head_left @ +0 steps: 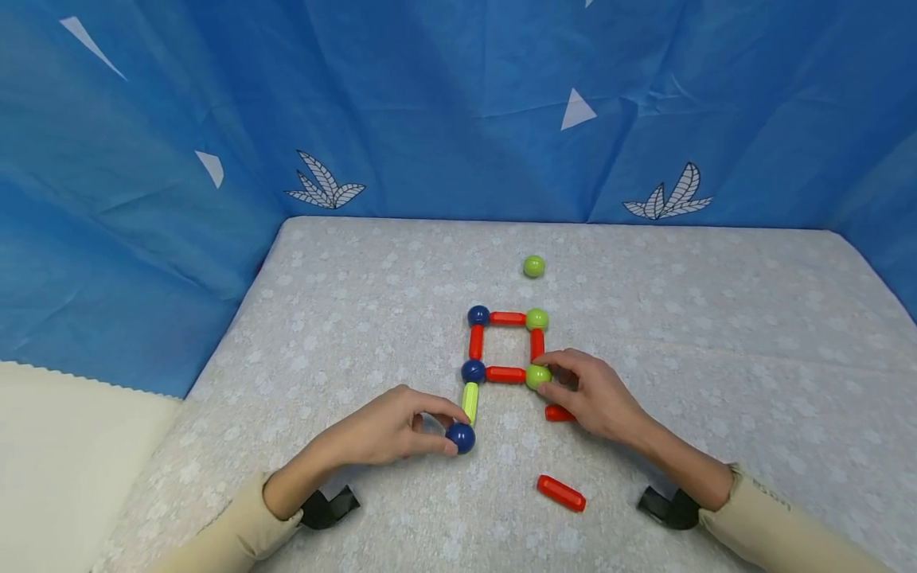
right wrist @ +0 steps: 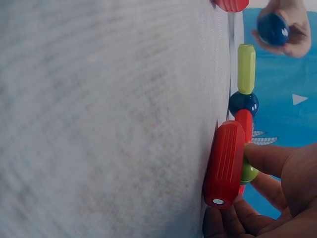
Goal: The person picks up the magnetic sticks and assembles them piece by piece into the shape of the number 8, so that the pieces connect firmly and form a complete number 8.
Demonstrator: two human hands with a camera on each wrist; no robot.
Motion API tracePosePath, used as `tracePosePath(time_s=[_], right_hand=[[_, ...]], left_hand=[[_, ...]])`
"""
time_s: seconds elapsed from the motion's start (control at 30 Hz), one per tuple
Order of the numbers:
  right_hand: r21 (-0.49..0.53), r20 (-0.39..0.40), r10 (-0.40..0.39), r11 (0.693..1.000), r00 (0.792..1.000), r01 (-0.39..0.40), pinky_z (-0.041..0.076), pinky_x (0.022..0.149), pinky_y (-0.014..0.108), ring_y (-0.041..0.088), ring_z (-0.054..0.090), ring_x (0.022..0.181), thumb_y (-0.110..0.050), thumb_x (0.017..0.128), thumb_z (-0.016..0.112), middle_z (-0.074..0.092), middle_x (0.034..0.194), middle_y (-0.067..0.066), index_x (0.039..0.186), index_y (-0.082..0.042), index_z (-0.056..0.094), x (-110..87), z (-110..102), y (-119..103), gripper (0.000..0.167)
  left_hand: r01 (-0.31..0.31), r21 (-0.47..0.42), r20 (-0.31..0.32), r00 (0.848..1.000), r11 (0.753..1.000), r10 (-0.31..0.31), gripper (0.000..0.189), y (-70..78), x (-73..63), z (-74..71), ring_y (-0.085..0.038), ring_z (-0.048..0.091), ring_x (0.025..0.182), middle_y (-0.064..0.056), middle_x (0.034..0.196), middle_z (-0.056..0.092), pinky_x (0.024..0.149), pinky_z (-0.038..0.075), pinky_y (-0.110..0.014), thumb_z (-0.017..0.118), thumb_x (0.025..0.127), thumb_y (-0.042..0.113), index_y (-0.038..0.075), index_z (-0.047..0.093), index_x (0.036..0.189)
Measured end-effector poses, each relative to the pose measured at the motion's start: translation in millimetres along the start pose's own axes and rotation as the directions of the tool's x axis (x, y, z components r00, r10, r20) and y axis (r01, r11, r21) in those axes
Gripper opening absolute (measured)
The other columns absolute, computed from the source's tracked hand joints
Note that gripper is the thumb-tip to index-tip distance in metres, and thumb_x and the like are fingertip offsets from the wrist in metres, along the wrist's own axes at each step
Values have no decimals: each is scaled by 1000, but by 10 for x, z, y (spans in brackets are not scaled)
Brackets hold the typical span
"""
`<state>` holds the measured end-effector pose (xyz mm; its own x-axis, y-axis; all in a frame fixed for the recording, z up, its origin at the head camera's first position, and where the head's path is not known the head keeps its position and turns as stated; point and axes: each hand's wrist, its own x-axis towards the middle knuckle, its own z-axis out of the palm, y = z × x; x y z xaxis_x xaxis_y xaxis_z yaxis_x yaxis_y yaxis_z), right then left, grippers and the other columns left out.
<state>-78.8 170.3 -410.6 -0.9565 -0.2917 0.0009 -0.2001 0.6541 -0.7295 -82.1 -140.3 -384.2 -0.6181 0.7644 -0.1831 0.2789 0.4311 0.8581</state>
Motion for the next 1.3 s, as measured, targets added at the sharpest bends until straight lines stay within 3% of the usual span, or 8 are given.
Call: tracePosePath(time_s=[0.07,0.13,0.33,0.57,1.0,1.3], right_hand=[[1,-1,1,1000,1000,-1,46,72,35,18,52,83,-9,88,75,61,95,-2,116,-11,70,2,0,-1,28],[1,-1,6,1000,1000,-6,46,72,35,18,52,84,-9,88,75,61,96,-2,116,-11,70,6,4,-4,28],[4,3,11,1000,1000,-11,46,73,36,18,52,84,-10,88,75,61,96,-1,116,-11,70,10,13,-13,28],[3,4,2,1000,1000,-2,47,73,35,18,52,85,-10,88,75,62,97,-1,116,-11,70,12,11,-16,29],[-1,6,9,1000,1000,-9,46,73,35,19,52,84,-10,88,75,61,96,-1,117,-11,69,3,7,-5,29],[1,0,7,1000,1000,-7,46,71,34,18,52,83,-9,88,75,60,94,-2,116,-11,70,-7,8,-3,29]], left_hand=[[19,-4,26,999,1000,-19,33,-20,-1,28,-3,41,44,11,88,68,48,39,-21,76,89,31,21,71,120],[25,1,36,999,1000,-25,32,-42,5,48,-3,42,46,14,102,68,51,41,-21,77,88,29,22,72,119],[25,15,28,999,1000,-25,32,-115,35,95,-3,44,48,13,99,66,51,42,-22,77,87,27,21,72,118],[39,24,1,999,999,-39,32,-116,55,112,-3,42,45,9,72,62,48,38,-21,76,89,28,22,71,119],[16,59,-20,1000,998,-14,33,-124,72,140,-5,51,61,15,97,64,58,45,-25,76,88,30,21,71,119],[1,90,-20,1000,996,1,33,-131,76,156,-4,52,65,16,96,62,59,46,-24,75,90,32,22,70,121]])
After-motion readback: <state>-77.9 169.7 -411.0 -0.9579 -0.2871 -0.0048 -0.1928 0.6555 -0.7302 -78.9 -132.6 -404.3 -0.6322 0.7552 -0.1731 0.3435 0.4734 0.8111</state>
